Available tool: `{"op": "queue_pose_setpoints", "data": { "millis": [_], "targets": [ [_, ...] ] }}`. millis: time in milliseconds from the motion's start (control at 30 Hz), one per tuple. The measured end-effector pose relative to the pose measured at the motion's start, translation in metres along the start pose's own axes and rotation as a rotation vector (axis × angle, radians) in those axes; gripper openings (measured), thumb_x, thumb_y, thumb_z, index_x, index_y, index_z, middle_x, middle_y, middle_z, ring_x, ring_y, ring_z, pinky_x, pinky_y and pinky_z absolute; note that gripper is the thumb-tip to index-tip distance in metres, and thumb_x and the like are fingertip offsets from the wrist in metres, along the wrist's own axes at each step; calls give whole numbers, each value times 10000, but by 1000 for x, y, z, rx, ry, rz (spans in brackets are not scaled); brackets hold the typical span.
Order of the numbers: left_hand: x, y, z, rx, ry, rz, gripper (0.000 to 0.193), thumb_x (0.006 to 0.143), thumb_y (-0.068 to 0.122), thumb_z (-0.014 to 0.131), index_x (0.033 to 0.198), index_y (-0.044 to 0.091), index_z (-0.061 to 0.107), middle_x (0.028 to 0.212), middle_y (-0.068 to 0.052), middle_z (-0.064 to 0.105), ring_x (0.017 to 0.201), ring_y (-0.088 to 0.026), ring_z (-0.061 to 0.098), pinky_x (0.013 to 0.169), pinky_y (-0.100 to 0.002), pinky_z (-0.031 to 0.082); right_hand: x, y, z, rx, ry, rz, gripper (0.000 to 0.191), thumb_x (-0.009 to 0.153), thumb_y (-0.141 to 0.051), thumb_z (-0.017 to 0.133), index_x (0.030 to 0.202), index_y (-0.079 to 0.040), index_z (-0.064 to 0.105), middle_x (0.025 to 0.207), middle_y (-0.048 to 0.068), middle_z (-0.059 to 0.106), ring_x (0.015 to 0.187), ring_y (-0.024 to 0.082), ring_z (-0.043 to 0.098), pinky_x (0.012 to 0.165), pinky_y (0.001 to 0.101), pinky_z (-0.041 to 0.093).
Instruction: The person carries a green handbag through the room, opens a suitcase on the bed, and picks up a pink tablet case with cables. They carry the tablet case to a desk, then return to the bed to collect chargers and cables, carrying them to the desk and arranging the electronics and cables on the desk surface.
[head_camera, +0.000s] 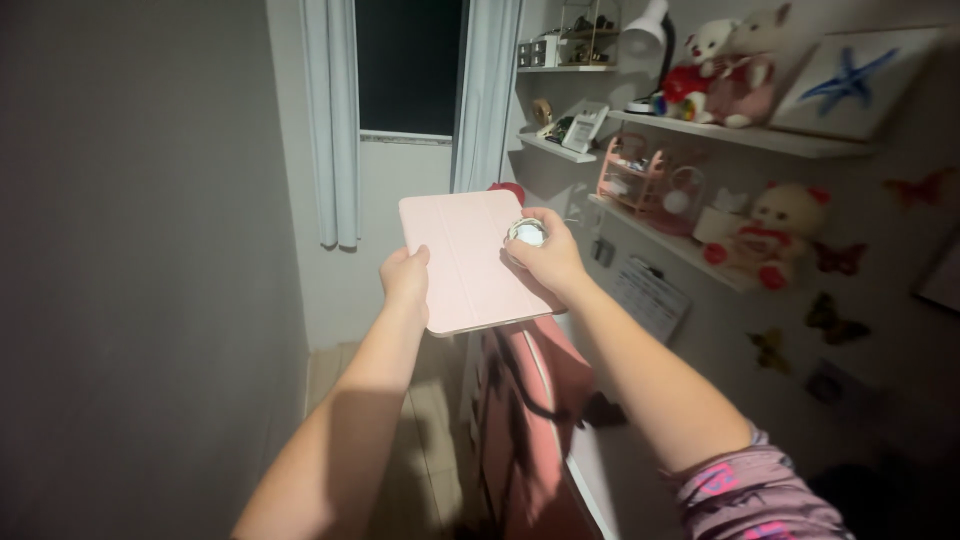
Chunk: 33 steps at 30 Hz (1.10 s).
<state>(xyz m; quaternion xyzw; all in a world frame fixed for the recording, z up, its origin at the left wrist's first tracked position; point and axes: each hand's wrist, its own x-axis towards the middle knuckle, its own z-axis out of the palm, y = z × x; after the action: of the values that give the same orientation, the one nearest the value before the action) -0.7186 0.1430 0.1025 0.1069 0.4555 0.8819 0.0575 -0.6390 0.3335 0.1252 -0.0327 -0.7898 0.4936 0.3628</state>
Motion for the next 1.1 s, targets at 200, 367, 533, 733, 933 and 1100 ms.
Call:
{"op": "queue_pose_setpoints", "data": {
  "millis": [200, 367, 533, 733, 933, 1100],
  "targets": [
    [126, -11, 21, -72, -97, -19, 337, 975, 105, 587, 1252, -84, 615, 1165, -177, 714, 1043, -276, 696, 898, -388, 549, 111, 50, 22, -54, -16, 19, 614, 802, -123, 784, 1350, -42, 519, 1128, 113, 683, 978, 172, 691, 792, 291, 591],
    [218, -37, 27, -125, -173, -50, 346, 975, 97, 578, 1252, -106, 627, 1154, -173, 727, 1023, -259, 711, 889, -373, 561, 182, 92, 41, 122, -52, 125, 640, 794, -88, 768, 1364, -35, 481, 1163, 143, 662, 1005, 197, 703, 834, 336, 614],
    [311, -76, 23, -25, -121, -88, 344, 958, 89, 608, 1252, -88, 642, 1120, -157, 742, 966, -238, 716, 851, -367, 567, 240, 141, 65, 51, -60, 145, 644, 797, -93, 773, 1362, -37, 470, 1206, 127, 648, 1051, 188, 697, 888, 325, 612],
    [434, -135, 25, -10, -110, -98, 328, 935, 99, 643, 1209, -80, 666, 1073, -141, 757, 901, -223, 727, 802, -354, 578, 327, 224, 96, 27, -68, 131, 651, 801, -81, 782, 1370, -25, 471, 1239, 126, 642, 1088, 191, 679, 903, 314, 611],
    [544, -177, 32, 184, -164, -53, 333, 972, 162, 607, 1122, -116, 712, 937, -135, 724, 768, -201, 659, 677, -374, 531, 420, 295, 122, 81, -62, 177, 628, 830, -50, 764, 1363, -22, 431, 1269, 104, 625, 1100, 192, 680, 908, 310, 613],
    [627, -235, 31, 76, -102, -102, 285, 954, 133, 616, 1124, -66, 729, 937, -86, 706, 764, -168, 641, 673, -359, 523, 477, 358, 153, 238, -19, 351, 631, 802, -29, 724, 1345, -79, 406, 1230, 110, 609, 1045, 228, 719, 842, 320, 638]
  ]
}}
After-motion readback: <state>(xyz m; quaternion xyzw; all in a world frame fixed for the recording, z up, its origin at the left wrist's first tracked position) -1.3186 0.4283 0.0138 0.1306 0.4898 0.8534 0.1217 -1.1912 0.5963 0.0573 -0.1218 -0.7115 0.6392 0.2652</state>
